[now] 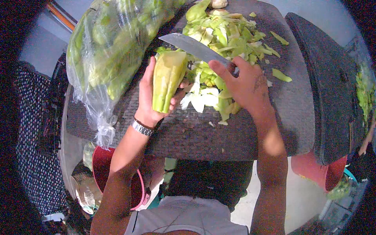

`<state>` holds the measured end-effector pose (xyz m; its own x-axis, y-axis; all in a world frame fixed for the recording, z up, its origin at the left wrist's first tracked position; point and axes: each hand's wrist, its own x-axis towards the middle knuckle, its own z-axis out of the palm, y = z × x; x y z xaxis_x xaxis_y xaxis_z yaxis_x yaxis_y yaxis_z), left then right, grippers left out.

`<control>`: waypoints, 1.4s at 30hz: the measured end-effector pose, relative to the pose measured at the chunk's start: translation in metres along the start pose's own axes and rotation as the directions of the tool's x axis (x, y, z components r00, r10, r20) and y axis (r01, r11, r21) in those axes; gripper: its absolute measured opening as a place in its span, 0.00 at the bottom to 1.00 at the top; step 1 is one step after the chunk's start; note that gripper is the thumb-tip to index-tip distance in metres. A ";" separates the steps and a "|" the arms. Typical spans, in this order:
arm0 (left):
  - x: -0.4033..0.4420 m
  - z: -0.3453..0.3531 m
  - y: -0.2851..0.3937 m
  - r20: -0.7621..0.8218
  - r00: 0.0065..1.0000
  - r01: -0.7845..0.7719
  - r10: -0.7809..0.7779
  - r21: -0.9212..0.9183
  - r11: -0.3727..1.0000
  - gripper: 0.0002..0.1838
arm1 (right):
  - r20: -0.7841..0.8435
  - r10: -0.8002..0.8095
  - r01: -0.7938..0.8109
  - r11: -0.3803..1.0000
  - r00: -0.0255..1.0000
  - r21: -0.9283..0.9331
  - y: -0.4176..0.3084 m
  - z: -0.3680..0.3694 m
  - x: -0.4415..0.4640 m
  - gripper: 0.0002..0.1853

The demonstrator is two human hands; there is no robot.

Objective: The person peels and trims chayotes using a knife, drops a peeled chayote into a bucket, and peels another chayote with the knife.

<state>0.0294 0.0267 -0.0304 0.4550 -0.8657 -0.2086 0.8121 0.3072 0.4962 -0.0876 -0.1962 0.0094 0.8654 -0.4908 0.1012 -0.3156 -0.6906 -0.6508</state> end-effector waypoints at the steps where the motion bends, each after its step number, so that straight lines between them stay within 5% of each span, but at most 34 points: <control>1: 0.000 0.000 0.000 0.034 0.999 0.024 -0.023 -0.026 0.999 0.43 | 0.000 0.003 -0.003 1.000 1.000 0.000 -0.001 0.000 0.000 0.37; 9: 0.001 -0.003 0.001 0.162 0.977 0.157 -0.137 -0.121 0.980 0.46 | -0.032 -0.058 0.059 0.998 0.998 0.018 0.001 0.002 -0.002 0.36; 15: 0.004 -0.014 -0.009 -0.064 0.994 -0.086 0.093 0.112 0.990 0.43 | 0.001 -0.286 0.285 0.955 0.958 0.085 -0.013 0.018 -0.020 0.33; 19: 0.005 0.027 -0.014 -0.262 0.920 -0.275 0.292 0.101 0.956 0.40 | 0.048 -0.466 0.461 0.883 0.884 0.083 -0.017 0.035 -0.032 0.34; 21: 0.004 0.021 -0.014 -0.236 0.941 -0.228 0.242 0.084 0.970 0.40 | 0.086 -0.527 0.518 0.849 0.846 0.104 -0.021 0.042 -0.036 0.34; 24: 0.003 0.020 -0.013 -0.174 0.960 -0.210 0.221 0.078 0.974 0.39 | 0.103 -0.524 0.514 0.851 0.845 0.108 -0.024 0.044 -0.038 0.33; 32: 0.006 0.011 -0.013 -0.187 0.894 -0.335 0.407 0.325 0.885 0.34 | 0.081 -0.177 0.155 0.963 0.981 0.219 -0.027 0.021 -0.029 0.30; 33: -0.003 0.006 -0.002 -0.002 0.955 -0.287 0.295 0.222 0.932 0.29 | 0.077 -0.159 0.138 0.963 0.984 0.232 -0.026 0.018 -0.028 0.27; 37: -0.002 0.011 -0.007 0.009 0.924 -0.368 0.382 0.296 0.882 0.31 | 0.161 -0.071 0.017 0.950 0.984 0.311 -0.014 0.017 -0.020 0.23; 40: -0.003 0.026 -0.010 -0.049 0.923 -0.369 0.381 0.168 0.914 0.36 | 0.129 -0.066 0.008 0.913 0.989 0.408 -0.009 0.014 -0.015 0.25; 42: -0.003 0.022 -0.003 0.056 0.970 -0.241 0.237 0.070 0.968 0.39 | 0.131 -0.071 0.003 0.889 0.989 0.459 0.000 0.010 -0.010 0.26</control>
<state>0.0177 0.0197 -0.0123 0.6135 -0.7888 -0.0372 0.6507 0.4783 0.5898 -0.0923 -0.1858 0.0009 0.9291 -0.3666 0.0481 -0.0989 -0.3718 -0.9230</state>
